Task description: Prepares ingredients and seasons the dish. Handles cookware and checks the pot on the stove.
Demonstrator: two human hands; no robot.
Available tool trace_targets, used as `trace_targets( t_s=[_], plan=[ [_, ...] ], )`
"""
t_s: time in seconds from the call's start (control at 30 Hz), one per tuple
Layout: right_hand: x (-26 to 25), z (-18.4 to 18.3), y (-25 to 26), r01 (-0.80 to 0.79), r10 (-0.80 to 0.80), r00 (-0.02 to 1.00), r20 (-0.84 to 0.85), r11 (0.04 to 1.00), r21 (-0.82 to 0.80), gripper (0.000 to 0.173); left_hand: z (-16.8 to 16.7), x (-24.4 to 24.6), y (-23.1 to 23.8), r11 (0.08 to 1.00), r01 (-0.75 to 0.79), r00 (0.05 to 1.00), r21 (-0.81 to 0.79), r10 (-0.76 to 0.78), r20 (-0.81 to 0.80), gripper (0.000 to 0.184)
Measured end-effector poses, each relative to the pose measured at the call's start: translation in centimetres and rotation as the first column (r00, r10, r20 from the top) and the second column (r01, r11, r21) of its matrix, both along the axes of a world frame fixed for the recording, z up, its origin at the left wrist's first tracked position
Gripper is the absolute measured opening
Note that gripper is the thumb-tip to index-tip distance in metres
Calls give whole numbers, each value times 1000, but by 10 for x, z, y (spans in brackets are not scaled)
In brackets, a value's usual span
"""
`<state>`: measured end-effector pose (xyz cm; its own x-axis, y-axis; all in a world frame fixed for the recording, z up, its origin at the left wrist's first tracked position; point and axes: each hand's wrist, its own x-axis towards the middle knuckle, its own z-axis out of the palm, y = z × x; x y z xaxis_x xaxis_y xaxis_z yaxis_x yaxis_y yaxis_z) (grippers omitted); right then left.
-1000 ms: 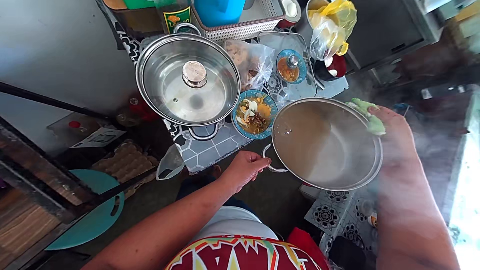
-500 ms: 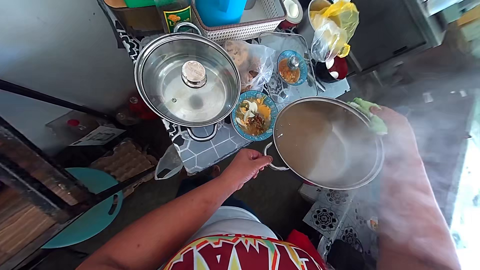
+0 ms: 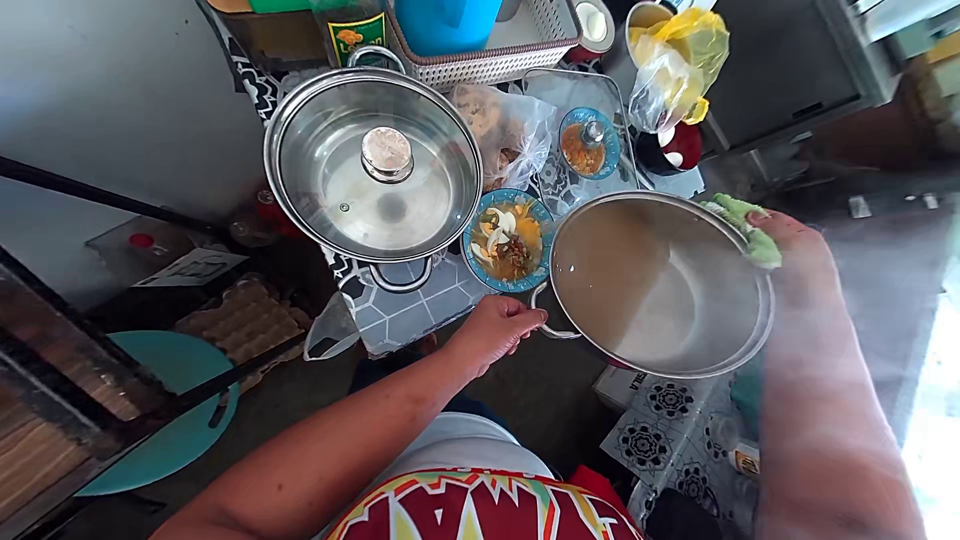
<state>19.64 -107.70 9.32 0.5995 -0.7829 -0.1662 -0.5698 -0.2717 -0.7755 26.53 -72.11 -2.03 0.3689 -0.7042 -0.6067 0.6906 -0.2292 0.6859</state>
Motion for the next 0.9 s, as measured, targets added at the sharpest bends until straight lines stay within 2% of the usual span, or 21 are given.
trace_targets(
  t_s=[0.07,0.23,0.4,0.57,0.73,0.9],
  plan=[
    [-1,-2,-8,-28,28,1000,-6,1000,13,26,-1,1,-1,1000,-2,1000,-1,2,-1,22],
    [2,-3,-7,-25,21,997,68,998,62,18,-1,2,-2,1000,-16,1000,1,16,-8,22],
    [7,-1,-12,-79,76,995,61,996,44,19,-1,3,-1,1000,-19,1000,-1,19,-15,22],
    [17,4,-2,-33,31,998,60,999,33,17,2,5,2,999,-37,999,-13,37,-11,23],
    [23,11,6,-92,88,993,85,995,50,18,5,7,6,998,-59,998,-25,59,2,24],
    [29,15,18,-87,81,991,106,995,46,14,7,10,11,997,-77,997,-33,77,13,23]
  ],
)
